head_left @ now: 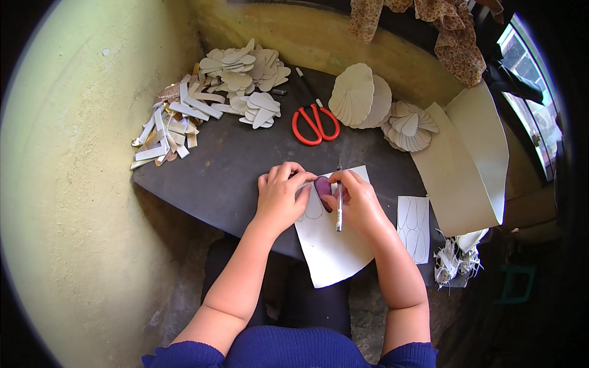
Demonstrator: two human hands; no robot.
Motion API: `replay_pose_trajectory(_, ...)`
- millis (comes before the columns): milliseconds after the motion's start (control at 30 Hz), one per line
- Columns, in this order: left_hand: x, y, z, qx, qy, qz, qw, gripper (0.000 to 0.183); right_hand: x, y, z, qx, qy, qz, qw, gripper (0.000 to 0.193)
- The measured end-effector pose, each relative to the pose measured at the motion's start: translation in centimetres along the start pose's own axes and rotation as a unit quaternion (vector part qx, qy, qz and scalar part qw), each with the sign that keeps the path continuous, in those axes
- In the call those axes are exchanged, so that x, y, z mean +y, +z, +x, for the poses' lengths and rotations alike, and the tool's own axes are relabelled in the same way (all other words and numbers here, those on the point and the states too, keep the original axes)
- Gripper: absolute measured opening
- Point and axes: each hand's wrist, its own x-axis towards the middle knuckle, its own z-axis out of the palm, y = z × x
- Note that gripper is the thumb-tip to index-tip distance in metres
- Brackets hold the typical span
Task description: The person places a small purple template onto a white sheet of paper and uses a pen to trace its outline. The person then repositions the template and traces additional shapes on the same sheet.
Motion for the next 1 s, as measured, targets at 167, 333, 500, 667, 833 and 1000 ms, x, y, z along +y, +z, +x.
replay_pose_trajectory(167, -0.02, 0.04, -0.02, 0.001, 0.001, 0.001, 1.0, 0.02, 0.05, 0.0, -0.07, -0.005, -0.001, 0.001, 1.0, 0.035)
replay_pose_trajectory(333, 0.01, -0.03, -0.04, -0.001, -0.003, 0.0, 1.0, 0.019, -0.48, -0.33, 0.07, -0.034, 0.029, 0.004, 0.999, 0.034)
replay_pose_trajectory(500, 0.03, 0.0, -0.01, 0.0, -0.002, 0.001, 1.0, 0.019, -0.28, -0.32, 0.03, -0.035, 0.021, 0.003, 0.999, 0.034)
replay_pose_trajectory(667, -0.03, 0.11, -0.03, 0.003, 0.002, 0.003, 1.0, 0.018, -0.02, 0.0, -0.06, -0.01, 0.001, 0.003, 1.0, 0.033)
replay_pose_trajectory(833, -0.23, 0.09, -0.17, 0.002, 0.007, -0.014, 1.0, 0.017, -0.09, -0.02, 0.0, -0.01, 0.006, 0.008, 1.0, 0.032)
replay_pose_trajectory(1000, -0.14, -0.26, -0.4, -0.02, 0.03, -0.009, 0.999, 0.016, -0.27, -0.06, 0.1, -0.01, 0.003, 0.007, 1.0, 0.03)
